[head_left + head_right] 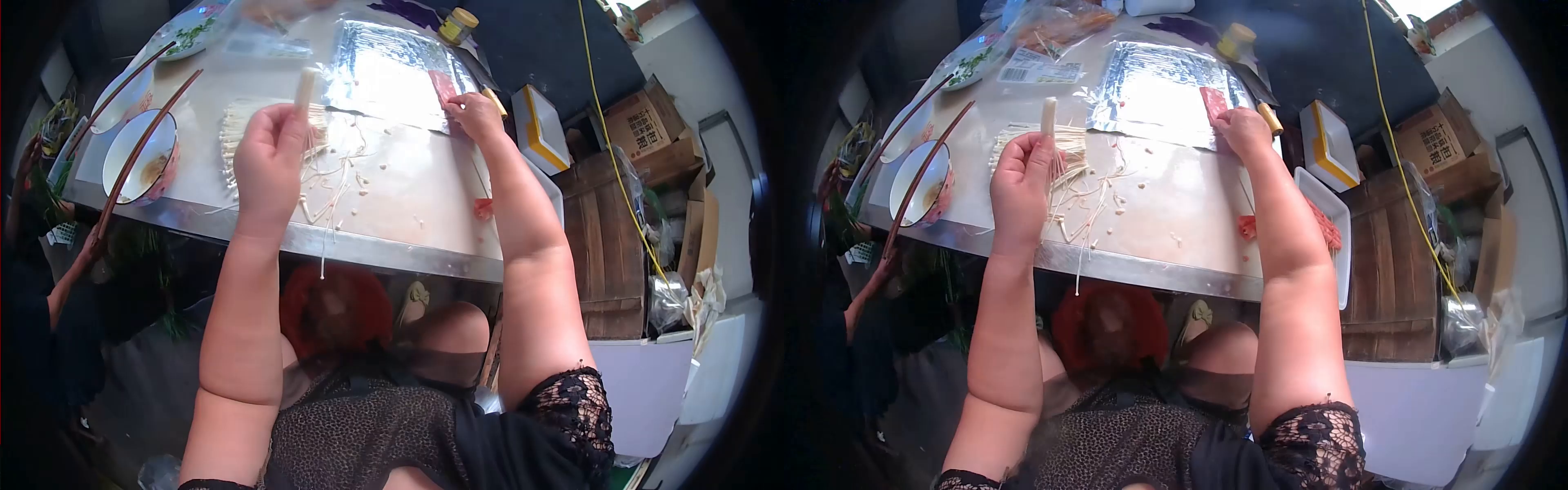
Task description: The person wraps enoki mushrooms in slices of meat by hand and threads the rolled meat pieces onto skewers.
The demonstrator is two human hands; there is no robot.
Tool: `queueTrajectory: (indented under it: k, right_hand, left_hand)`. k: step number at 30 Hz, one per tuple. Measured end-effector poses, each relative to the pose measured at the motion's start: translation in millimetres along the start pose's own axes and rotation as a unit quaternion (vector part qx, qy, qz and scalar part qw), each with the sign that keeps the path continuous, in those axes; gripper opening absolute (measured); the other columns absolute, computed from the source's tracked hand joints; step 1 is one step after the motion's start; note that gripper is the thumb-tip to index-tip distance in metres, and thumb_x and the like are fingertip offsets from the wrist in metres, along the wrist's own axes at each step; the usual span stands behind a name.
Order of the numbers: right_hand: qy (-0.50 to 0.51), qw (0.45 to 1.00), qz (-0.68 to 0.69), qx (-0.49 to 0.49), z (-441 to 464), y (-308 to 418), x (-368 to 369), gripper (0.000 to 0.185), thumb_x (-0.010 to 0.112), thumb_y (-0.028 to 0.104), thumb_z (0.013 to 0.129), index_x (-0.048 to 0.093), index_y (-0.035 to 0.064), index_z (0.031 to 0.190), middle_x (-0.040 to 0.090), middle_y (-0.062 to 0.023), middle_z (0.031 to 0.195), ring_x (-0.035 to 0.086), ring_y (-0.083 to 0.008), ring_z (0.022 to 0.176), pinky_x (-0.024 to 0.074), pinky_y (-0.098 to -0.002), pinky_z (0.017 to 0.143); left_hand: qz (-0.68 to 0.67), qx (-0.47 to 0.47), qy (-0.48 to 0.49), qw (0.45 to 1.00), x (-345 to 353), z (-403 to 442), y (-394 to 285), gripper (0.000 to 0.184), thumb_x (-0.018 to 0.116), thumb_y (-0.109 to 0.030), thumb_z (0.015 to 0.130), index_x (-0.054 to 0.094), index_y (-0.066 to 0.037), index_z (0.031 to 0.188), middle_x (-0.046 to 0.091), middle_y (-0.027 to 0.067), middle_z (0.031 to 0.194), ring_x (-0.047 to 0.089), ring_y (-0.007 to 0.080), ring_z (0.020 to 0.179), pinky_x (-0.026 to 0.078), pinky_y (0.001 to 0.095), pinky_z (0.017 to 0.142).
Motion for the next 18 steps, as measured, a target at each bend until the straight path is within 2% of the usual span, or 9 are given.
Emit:
queueTrajectory:
  k: [1, 2, 3, 4, 8, 10, 11, 15, 18]
  right_hand:
    - [0.002, 1.0, 0.0, -0.001, 2, -1, 2, 0.027, 0.062, 0.035, 0.088, 0.076, 0.0164, 0.101, 0.071, -0.0102, 0.103, 0.066, -0.029, 0.098, 0.0506, -0.0404, 0.086]
    - [-0.001, 1.0, 0.008, 0.011, 4, -6, 4, 0.028, 0.064, 0.036, 0.089, 0.076, 0.0143, 0.102, 0.072, -0.0109, 0.1, 0.067, -0.0286, 0.093, 0.0513, -0.0391, 0.084]
    - [-0.005, 1.0, 0.016, 0.024, 5, -9, 5, 0.03, 0.065, 0.036, 0.089, 0.076, 0.0122, 0.103, 0.072, -0.0117, 0.097, 0.069, -0.0283, 0.089, 0.0519, -0.0378, 0.081]
    - [-0.03, 0.999, 0.018, 0.003, 5, -7, 1, 0.026, 0.059, 0.032, 0.088, 0.075, 0.0119, 0.091, 0.071, -0.0129, 0.094, 0.067, -0.0328, 0.091, 0.0512, -0.0422, 0.083]
    - [0.007, 0.997, 0.062, 0.036, 18, -18, 9, 0.027, 0.059, 0.031, 0.088, 0.075, 0.0096, 0.091, 0.071, -0.0139, 0.09, 0.068, -0.0313, 0.087, 0.0513, -0.0418, 0.081]
    - [-0.004, 0.983, 0.158, 0.095, 28, -36, 7, 0.029, 0.059, 0.032, 0.088, 0.074, 0.0073, 0.091, 0.071, -0.0144, 0.084, 0.069, -0.0286, 0.082, 0.0512, -0.0408, 0.077]
    - [-0.029, 0.982, 0.155, 0.103, 41, -47, 4, 0.029, 0.061, 0.031, 0.088, 0.074, 0.0057, 0.093, 0.07, -0.0147, 0.081, 0.068, -0.0268, 0.078, 0.0509, -0.0392, 0.075]
    - [-0.006, 0.98, 0.173, 0.101, 54, -34, -17, 0.028, 0.065, 0.031, 0.088, 0.075, 0.0067, 0.098, 0.072, -0.0152, 0.086, 0.068, -0.0284, 0.081, 0.0509, -0.038, 0.075]
    - [0.103, 0.985, 0.123, 0.056, 47, -12, 1, 0.032, 0.069, 0.033, 0.086, 0.075, 0.0071, 0.104, 0.072, -0.0169, 0.094, 0.068, -0.0286, 0.086, 0.0505, -0.0374, 0.078]
  left_hand:
    - [-0.09, -0.028, 0.0, 0.996, 0, 1, 6, 0.021, 0.058, -0.02, 0.101, 0.058, -0.001, 0.108, 0.066, 0.0058, 0.088, 0.063, 0.0107, 0.08, 0.052, 0.0253, 0.074]
    - [-0.089, -0.029, -0.001, 0.996, -1, 1, 5, 0.021, 0.058, -0.02, 0.101, 0.058, -0.001, 0.108, 0.066, 0.0058, 0.088, 0.063, 0.0107, 0.08, 0.052, 0.0253, 0.074]
    - [-0.146, -0.058, -0.006, 0.988, 0, 0, 9, 0.021, 0.058, -0.02, 0.101, 0.058, -0.001, 0.109, 0.066, 0.0073, 0.09, 0.064, 0.013, 0.081, 0.054, 0.0273, 0.076]
    - [-0.203, -0.086, -0.011, 0.975, 1, 0, 13, 0.021, 0.058, -0.02, 0.1, 0.057, -0.001, 0.109, 0.067, 0.0089, 0.092, 0.066, 0.0154, 0.082, 0.056, 0.0293, 0.078]
    - [-0.271, -0.14, -0.005, 0.952, 8, -4, 18, 0.024, 0.058, -0.02, 0.1, 0.056, 0.002, 0.111, 0.066, 0.0116, 0.093, 0.067, 0.0206, 0.081, 0.057, 0.0343, 0.077]
    - [-0.316, -0.194, -0.007, 0.929, 12, -8, 27, 0.023, 0.061, -0.022, 0.099, 0.058, -0.001, 0.109, 0.067, 0.0134, 0.098, 0.067, 0.0207, 0.085, 0.059, 0.0385, 0.08]
    - [-0.316, -0.194, -0.007, 0.929, 12, -8, 29, 0.023, 0.061, -0.022, 0.099, 0.058, -0.001, 0.109, 0.067, 0.0134, 0.098, 0.067, 0.0207, 0.085, 0.059, 0.0385, 0.08]
    - [-0.351, -0.243, -0.013, 0.904, 19, -13, 39, 0.023, 0.061, -0.022, 0.098, 0.059, -0.002, 0.108, 0.066, 0.014, 0.097, 0.067, 0.0215, 0.085, 0.059, 0.0398, 0.081]
    - [-0.353, -0.248, -0.008, 0.902, 23, -15, 38, 0.022, 0.062, -0.022, 0.098, 0.06, -0.002, 0.107, 0.066, 0.0141, 0.097, 0.067, 0.0217, 0.086, 0.059, 0.04, 0.082]
Point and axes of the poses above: each hand's wrist, its own z-axis towards the middle knuckle, its own x-axis out of the palm, y = z × x, the point moved 10 cm from there along z, towards the middle knuckle
